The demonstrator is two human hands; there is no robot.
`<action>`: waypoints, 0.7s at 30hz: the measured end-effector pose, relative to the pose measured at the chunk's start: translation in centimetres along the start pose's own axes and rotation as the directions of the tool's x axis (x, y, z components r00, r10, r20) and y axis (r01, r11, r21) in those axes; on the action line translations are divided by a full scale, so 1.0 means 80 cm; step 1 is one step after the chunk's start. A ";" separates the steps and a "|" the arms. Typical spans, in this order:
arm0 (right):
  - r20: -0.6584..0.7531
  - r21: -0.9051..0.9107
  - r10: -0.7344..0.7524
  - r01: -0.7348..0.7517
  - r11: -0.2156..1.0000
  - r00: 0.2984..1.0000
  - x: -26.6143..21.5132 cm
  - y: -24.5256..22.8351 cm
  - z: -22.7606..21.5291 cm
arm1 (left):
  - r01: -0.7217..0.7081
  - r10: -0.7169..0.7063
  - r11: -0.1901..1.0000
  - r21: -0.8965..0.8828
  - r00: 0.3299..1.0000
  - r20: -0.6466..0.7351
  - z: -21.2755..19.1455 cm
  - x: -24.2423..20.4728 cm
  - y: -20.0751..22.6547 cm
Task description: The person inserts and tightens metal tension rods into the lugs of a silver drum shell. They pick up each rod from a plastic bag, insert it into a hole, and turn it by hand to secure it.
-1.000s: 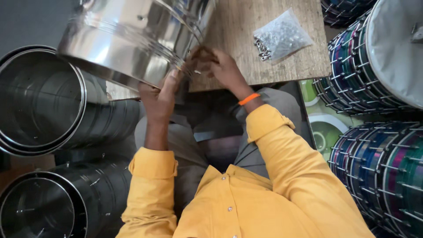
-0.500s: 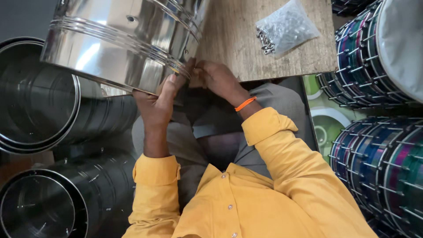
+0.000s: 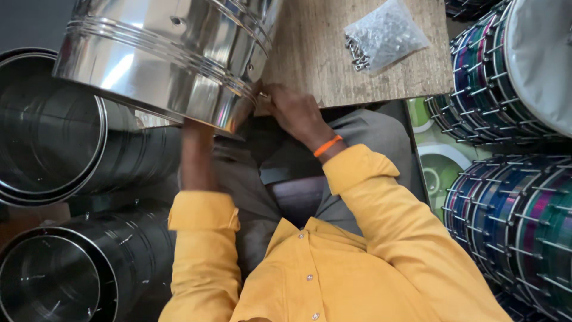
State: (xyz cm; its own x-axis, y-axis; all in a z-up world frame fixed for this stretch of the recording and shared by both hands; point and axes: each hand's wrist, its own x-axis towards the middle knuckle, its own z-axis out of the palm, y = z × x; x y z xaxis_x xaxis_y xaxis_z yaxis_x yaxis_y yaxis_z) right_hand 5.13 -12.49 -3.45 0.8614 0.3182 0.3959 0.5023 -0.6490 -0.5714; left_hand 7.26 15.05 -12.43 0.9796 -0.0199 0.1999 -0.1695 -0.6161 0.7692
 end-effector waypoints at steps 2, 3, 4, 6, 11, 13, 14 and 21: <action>-0.061 -0.105 -0.049 0.043 0.994 0.997 0.006 0.008 0.012 | -0.112 0.108 0.964 0.241 0.994 0.033 0.035 0.014 -0.004; -0.083 -0.112 -0.072 0.063 0.992 0.994 0.002 0.013 0.021 | -0.156 0.144 0.935 0.319 0.988 0.062 0.044 0.020 0.007; -0.106 -0.123 -0.099 0.085 0.989 0.989 0.002 0.014 0.022 | -0.202 0.181 0.907 0.370 0.979 0.090 0.050 0.029 0.019; -0.118 -0.166 -0.129 0.109 0.980 0.985 0.003 0.019 0.024 | -0.222 0.169 0.883 0.413 0.972 0.161 0.054 0.035 0.037; -0.105 -0.183 -0.132 0.112 0.977 0.986 -0.002 0.026 0.033 | -0.195 0.089 0.866 0.460 0.966 0.241 0.048 0.023 0.053; -0.088 -0.130 -0.109 0.097 0.987 0.990 0.002 0.024 0.031 | -0.192 0.103 0.857 0.478 0.973 0.205 0.044 0.028 0.053; -0.075 -0.105 -0.094 0.086 0.991 0.993 0.001 0.023 0.030 | -0.187 0.119 0.855 0.483 0.978 0.169 0.043 0.029 0.052; 0.141 0.049 0.093 -0.101 0.994 0.986 0.014 0.033 0.012 | -0.239 0.179 0.872 0.428 0.968 0.176 0.052 0.033 0.049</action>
State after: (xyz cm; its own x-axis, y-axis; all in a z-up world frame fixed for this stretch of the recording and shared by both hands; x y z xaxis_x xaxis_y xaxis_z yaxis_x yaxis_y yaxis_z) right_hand 7.49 -13.19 -5.19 0.9064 0.3503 0.2359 0.4159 -0.6429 -0.6432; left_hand 9.66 9.30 -11.45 0.9368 -0.2679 0.2248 -0.3357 -0.8692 0.3631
